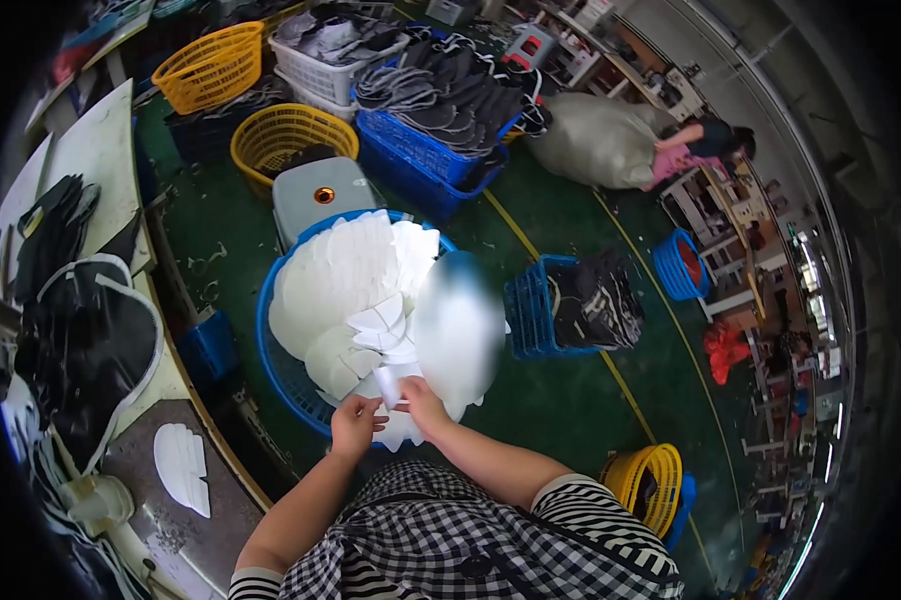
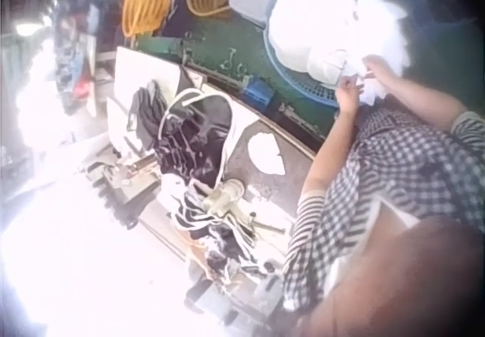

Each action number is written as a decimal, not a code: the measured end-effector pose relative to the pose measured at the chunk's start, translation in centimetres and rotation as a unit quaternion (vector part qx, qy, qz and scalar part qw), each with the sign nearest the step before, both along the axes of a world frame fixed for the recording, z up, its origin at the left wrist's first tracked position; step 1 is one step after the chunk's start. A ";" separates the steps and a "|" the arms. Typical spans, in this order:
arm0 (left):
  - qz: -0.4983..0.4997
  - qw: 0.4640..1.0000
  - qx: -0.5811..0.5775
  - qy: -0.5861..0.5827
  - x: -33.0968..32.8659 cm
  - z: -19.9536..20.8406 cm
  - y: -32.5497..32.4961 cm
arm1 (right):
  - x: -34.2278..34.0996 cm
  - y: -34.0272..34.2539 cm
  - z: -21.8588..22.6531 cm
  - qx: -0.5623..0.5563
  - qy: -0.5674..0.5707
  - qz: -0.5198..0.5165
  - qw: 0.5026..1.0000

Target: Manually assembling and folding components for shoe uppers in a factory.

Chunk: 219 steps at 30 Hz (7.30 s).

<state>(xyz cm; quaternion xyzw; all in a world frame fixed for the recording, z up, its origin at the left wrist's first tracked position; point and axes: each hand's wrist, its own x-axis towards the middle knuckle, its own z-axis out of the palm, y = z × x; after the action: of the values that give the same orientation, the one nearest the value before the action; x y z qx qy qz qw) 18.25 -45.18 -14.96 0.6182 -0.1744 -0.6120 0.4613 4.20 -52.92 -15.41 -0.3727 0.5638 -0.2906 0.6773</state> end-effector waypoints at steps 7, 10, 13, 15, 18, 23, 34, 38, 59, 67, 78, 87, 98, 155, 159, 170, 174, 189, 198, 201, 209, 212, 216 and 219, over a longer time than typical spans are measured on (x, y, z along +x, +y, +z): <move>-0.059 0.966 -0.185 -0.170 -1.9 0.7 0.1 | -2.6 -2.2 2.4 -0.026 0.033 0.064 0.997; -0.063 0.967 -0.100 -0.225 -2.1 4.2 -0.4 | -1.1 -0.1 4.9 0.117 -0.119 0.098 0.981; -0.115 0.948 -0.043 -0.294 -1.9 3.3 0.1 | -1.5 -0.1 3.9 0.093 -0.111 0.145 0.979; -0.075 0.989 -0.124 0.041 -1.7 1.9 0.5 | -1.6 -0.1 4.4 0.089 -0.100 0.145 0.980; -0.137 0.981 -0.138 -0.026 -1.2 -0.1 0.6 | -2.1 0.1 4.2 0.090 -0.036 0.139 0.986; -0.040 0.994 -0.101 -0.017 -0.5 -1.9 0.7 | -9.6 -9.8 1.4 -0.040 0.008 -0.292 0.956; -0.089 0.956 0.068 -0.271 0.3 -7.9 0.8 | -7.3 -8.3 9.0 -0.162 -0.163 -0.159 0.960; -0.088 0.943 0.032 -0.318 3.0 -4.6 2.9 | -1.8 -2.9 7.3 -0.003 -0.118 0.033 0.992; 0.881 0.454 0.130 -0.038 -12.5 8.8 35.1 | 23.7 24.4 8.1 0.125 -0.146 0.837 0.512; 0.918 0.397 0.026 0.003 -12.0 6.9 37.0 | 20.6 35.8 3.6 0.154 -0.093 0.872 0.456; 0.273 0.477 0.538 -0.639 -12.0 5.1 51.3 | 26.4 35.9 4.6 0.052 -0.054 0.932 0.355; 0.363 0.613 0.513 -0.479 -7.5 5.8 38.9 | 24.0 35.1 9.9 0.148 -0.166 0.764 0.605; 0.381 0.684 0.360 -0.507 -17.6 4.7 40.4 | 20.9 38.8 5.2 0.136 -0.093 0.813 0.559; 0.397 0.639 0.411 -0.515 -19.3 3.9 40.6 | 11.2 39.4 6.2 -0.295 -0.115 0.911 0.263; 0.409 0.635 0.427 -0.496 -19.2 4.2 40.0 | 11.1 39.5 6.3 -0.297 -0.099 0.914 0.259; 0.768 0.482 0.321 -0.273 -17.8 5.9 45.7 | 10.8 39.1 5.4 -0.253 -0.118 0.909 0.309; 0.697 0.559 0.389 -0.223 -17.4 6.2 47.0 | 11.1 38.9 4.6 -0.207 -0.122 0.918 0.317; 0.704 0.604 0.320 -0.192 -18.4 3.9 48.8 | 12.0 40.0 7.0 -0.288 -0.056 0.925 0.243; 0.644 0.633 0.371 -0.217 -17.9 6.4 48.7 | 12.4 40.2 7.7 -0.297 -0.061 0.933 0.194; 0.644 0.611 0.394 -0.237 -17.5 7.4 47.7 | 12.4 40.5 8.0 -0.333 -0.039 0.928 0.164; 0.526 0.547 0.353 -0.547 -20.5 4.4 43.0 | 12.2 40.2 8.1 -0.378 -0.050 0.914 0.138; 0.424 0.633 0.338 -0.553 -18.6 5.1 40.9 | 13.7 39.4 7.4 -0.235 -0.046 0.958 0.159; 0.309 0.709 0.379 -0.508 -19.3 4.8 41.2 | 19.6 36.7 6.0 -0.027 -0.006 0.960 0.280; 0.292 0.709 0.380 -0.517 -19.5 4.8 41.6 | 19.4 37.1 6.1 -0.066 0.004 0.950 0.305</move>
<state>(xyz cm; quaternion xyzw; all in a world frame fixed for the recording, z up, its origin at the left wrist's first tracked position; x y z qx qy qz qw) -1.23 -3.59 -10.20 0.9812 0.0509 -0.0465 0.1804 23.61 -15.86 -9.27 -0.6955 -0.1987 0.5190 0.4554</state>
